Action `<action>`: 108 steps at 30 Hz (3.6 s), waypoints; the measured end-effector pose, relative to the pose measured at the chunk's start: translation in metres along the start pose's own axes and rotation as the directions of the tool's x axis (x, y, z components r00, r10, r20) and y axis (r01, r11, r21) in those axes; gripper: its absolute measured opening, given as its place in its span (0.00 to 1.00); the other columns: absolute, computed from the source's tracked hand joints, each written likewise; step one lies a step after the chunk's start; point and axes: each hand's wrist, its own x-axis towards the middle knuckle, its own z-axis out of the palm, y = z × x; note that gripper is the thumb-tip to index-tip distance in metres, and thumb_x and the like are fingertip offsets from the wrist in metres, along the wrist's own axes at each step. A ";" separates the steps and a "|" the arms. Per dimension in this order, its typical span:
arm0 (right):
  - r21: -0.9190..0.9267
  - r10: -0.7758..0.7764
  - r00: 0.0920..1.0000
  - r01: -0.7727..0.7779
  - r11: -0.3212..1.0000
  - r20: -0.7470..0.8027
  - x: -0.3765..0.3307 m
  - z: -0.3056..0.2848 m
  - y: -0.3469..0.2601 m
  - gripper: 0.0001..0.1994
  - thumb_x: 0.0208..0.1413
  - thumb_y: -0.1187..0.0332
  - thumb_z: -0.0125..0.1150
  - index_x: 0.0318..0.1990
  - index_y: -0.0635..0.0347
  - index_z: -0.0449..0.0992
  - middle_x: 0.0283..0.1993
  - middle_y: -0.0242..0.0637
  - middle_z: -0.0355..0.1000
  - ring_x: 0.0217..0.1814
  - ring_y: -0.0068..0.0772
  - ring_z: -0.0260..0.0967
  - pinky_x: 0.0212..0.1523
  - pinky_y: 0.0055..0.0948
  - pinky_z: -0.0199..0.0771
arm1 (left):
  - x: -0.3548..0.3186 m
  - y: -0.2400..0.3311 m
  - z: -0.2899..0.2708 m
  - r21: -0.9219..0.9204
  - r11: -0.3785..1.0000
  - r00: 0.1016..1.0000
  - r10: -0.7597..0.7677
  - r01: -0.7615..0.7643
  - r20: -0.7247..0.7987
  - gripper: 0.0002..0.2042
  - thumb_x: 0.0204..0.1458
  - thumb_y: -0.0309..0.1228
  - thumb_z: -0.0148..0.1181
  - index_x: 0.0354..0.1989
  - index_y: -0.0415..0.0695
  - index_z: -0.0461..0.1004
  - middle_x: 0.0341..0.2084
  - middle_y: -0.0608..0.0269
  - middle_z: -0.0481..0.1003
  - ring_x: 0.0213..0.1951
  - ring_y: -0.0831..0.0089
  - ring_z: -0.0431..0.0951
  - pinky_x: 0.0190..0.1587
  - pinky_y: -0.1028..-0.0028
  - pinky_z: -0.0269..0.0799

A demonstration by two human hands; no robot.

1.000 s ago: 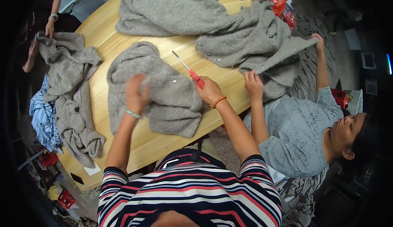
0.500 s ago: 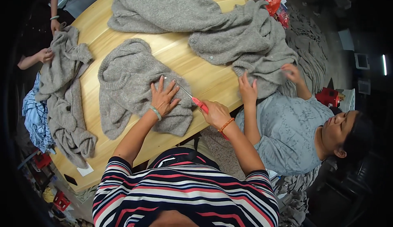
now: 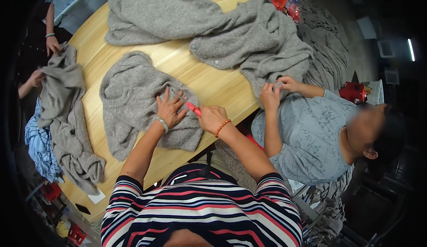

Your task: Trim excess threads and loose fibers from fabric items using scissors.

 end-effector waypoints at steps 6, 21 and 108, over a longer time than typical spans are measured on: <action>-0.001 0.102 0.993 -0.102 0.995 0.067 0.008 -0.002 0.004 0.12 0.56 0.60 0.59 0.40 0.60 0.75 0.32 0.51 0.77 0.38 0.55 0.76 0.43 0.48 0.75 | 0.005 0.000 -0.002 -0.018 1.000 1.000 0.008 -0.008 0.015 0.24 0.53 0.50 0.59 0.58 0.57 0.74 0.65 0.66 0.65 0.71 0.39 0.45 0.57 0.24 0.44; 0.024 0.150 0.977 -0.155 0.988 0.153 0.006 0.014 0.005 0.12 0.55 0.58 0.58 0.42 0.53 0.78 0.39 0.50 0.78 0.46 0.54 0.76 0.47 0.49 0.75 | 0.003 0.006 -0.005 -0.061 0.998 0.999 0.029 -0.028 0.024 0.23 0.50 0.50 0.59 0.54 0.56 0.77 0.67 0.63 0.62 0.71 0.35 0.43 0.59 0.22 0.39; 0.004 0.166 0.976 -0.168 0.986 0.143 -0.043 0.021 -0.009 0.12 0.57 0.60 0.57 0.40 0.59 0.77 0.35 0.51 0.78 0.42 0.56 0.77 0.45 0.49 0.75 | -0.035 0.007 0.013 -0.015 1.000 1.000 -0.010 0.010 0.026 0.24 0.54 0.52 0.56 0.58 0.59 0.75 0.66 0.64 0.63 0.71 0.38 0.45 0.62 0.23 0.31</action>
